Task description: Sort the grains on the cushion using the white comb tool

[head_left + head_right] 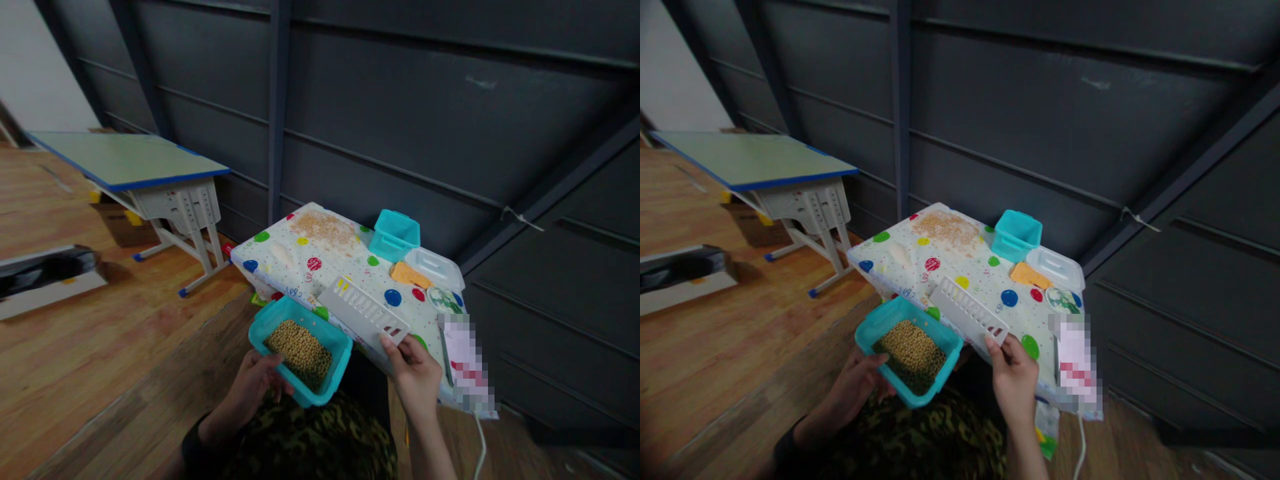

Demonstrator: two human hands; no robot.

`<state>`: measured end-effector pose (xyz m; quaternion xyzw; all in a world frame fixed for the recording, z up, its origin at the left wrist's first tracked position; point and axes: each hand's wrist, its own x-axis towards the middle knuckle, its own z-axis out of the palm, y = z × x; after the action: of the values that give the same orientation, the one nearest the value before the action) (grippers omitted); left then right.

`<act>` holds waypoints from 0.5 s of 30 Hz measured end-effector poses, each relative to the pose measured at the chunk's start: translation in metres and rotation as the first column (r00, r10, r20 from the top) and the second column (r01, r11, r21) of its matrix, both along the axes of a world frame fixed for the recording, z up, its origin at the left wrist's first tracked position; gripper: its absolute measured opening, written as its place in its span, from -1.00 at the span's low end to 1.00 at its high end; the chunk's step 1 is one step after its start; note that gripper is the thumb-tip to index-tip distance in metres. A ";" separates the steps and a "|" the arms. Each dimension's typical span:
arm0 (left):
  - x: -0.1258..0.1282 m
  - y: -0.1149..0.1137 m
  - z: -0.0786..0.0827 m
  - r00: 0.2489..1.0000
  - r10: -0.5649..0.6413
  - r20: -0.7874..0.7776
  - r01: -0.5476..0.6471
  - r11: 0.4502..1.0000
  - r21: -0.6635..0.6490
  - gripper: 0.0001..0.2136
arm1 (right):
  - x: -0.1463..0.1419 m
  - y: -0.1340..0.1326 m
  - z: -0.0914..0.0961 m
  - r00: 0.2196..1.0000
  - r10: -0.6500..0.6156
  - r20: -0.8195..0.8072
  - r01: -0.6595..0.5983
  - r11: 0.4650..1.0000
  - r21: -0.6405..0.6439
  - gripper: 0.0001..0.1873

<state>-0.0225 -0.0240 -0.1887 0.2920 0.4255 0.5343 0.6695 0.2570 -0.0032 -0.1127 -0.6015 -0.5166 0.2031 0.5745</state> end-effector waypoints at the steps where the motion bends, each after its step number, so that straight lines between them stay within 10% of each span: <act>1: 0.000 0.000 0.001 1.000 0.000 -0.005 0.000 1.000 -0.003 -0.61 | 0.000 0.000 -0.001 1.000 0.000 0.006 0.000 1.000 0.002 -0.58; 15: -0.003 0.002 0.006 0.999 0.015 -0.029 -0.016 1.000 -0.023 -0.57 | -0.006 0.005 -0.004 0.999 0.022 0.042 -0.022 1.000 -0.022 -0.61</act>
<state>-0.0251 -0.0219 -0.1822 0.2884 0.4434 0.5303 0.6626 0.2515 0.0021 -0.1171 -0.6062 -0.5329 0.2024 0.5547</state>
